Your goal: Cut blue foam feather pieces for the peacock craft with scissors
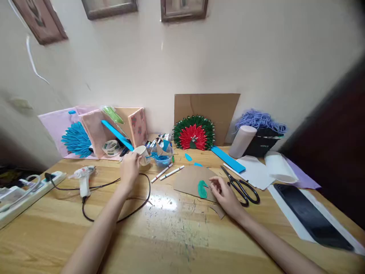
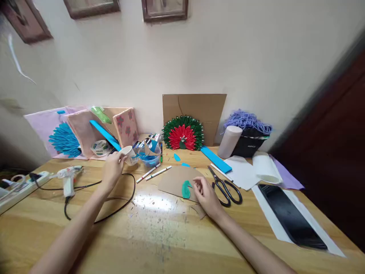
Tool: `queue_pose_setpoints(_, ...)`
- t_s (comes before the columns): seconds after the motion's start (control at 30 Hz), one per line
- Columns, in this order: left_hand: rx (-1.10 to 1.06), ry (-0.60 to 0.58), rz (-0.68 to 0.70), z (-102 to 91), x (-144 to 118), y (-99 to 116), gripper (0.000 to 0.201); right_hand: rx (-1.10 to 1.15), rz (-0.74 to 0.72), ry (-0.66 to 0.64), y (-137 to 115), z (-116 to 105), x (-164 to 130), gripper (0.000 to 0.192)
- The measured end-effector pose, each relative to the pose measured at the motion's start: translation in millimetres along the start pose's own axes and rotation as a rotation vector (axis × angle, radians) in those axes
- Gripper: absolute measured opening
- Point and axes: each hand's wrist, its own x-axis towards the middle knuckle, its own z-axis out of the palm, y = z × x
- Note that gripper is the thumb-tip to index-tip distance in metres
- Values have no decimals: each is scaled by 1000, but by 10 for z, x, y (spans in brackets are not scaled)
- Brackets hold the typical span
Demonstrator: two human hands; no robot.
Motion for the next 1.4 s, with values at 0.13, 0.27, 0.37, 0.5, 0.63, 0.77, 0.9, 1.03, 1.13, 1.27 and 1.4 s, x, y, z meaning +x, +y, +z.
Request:
queue_pose_setpoints(0.13,-35,171,125,-322,-190,192,17,12,-17,30,-40,-6,-11,22)
queue_pose_setpoints(0.27,-169,310,401,-423,-534,536,9,-46,-146,-9,-71,-8,-63,18)
queue_pose_setpoints(0.37,-320,270,577,-299,-774,783,16,-109,-275,-31,-94,-3,-93,16)
queue_pose_setpoints(0.5,-427,172,757,-43,-951,1003,19,-140,-367,-63,-140,-3,-112,22)
queue_pose_setpoints(0.63,-503,168,871,121,-1015,1113,22,-137,-379,-110,-179,-3,-118,41)
queue_pose_setpoints(0.77,-596,128,968,181,-1044,1117,22,-142,-404,-117,-157,13,-94,50)
queue_pose_setpoints(0.9,-671,34,938,251,-1087,1095,22,-153,-483,-141,-118,14,-70,54)
queue_pose_setpoints(1.03,-730,2,675,357,-1135,1124,28,-142,-483,-173,-122,3,-80,50)
queue_pose_setpoints(1.13,-878,-80,544,398,-1129,1155,67,-156,-510,-230,-134,21,-108,48)
queue_pose_setpoints(1.27,-982,-348,605,385,-1080,1150,81,-171,-600,-284,-157,61,-127,36)
queue_pose_setpoints(1.4,-963,-421,579,360,-1057,1135,50,-153,-661,-35,-231,24,-154,31)
